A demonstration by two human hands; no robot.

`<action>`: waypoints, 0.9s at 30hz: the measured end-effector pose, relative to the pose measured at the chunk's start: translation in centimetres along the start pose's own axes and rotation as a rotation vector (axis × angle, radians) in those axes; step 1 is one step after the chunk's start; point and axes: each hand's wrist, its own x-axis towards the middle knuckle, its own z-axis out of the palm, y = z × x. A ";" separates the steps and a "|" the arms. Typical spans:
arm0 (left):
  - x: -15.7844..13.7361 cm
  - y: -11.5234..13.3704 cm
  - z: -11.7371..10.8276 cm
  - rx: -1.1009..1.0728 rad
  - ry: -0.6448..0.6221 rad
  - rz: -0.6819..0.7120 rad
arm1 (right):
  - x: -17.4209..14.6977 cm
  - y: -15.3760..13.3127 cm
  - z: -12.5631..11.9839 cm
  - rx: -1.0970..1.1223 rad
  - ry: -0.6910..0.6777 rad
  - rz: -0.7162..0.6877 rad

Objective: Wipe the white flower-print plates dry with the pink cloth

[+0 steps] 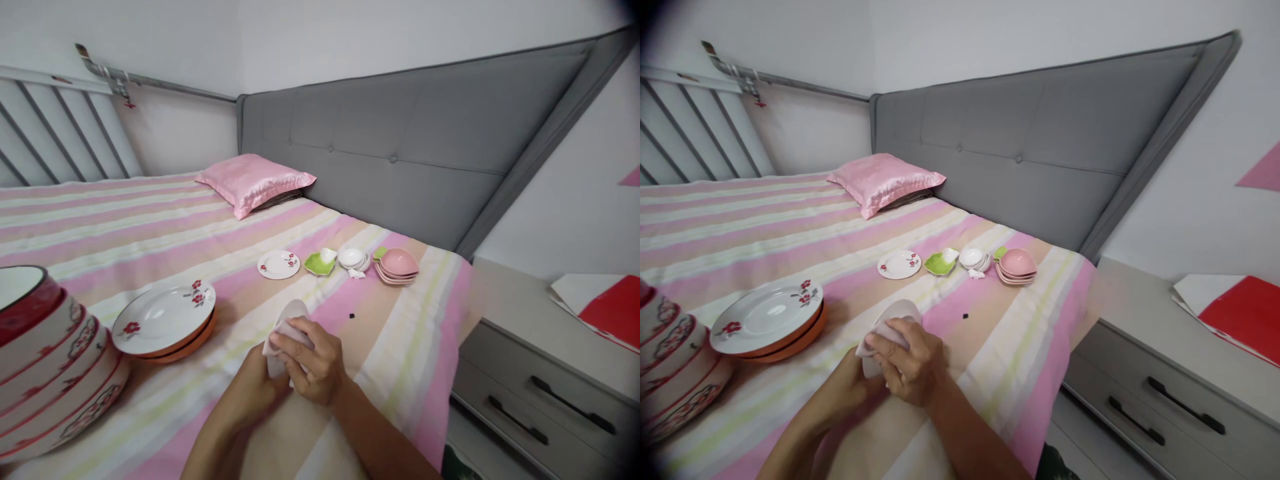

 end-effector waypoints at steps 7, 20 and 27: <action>-0.1 0.8 0.1 0.024 -0.072 -0.003 | 0.4 1.0 -0.3 -0.039 0.060 0.379; 0.7 -1.3 0.4 -0.023 0.001 -0.092 | -0.4 4.4 0.1 0.127 0.083 0.741; 1.1 -2.4 1.2 0.180 0.126 -0.183 | -0.8 4.8 0.2 0.140 0.077 0.845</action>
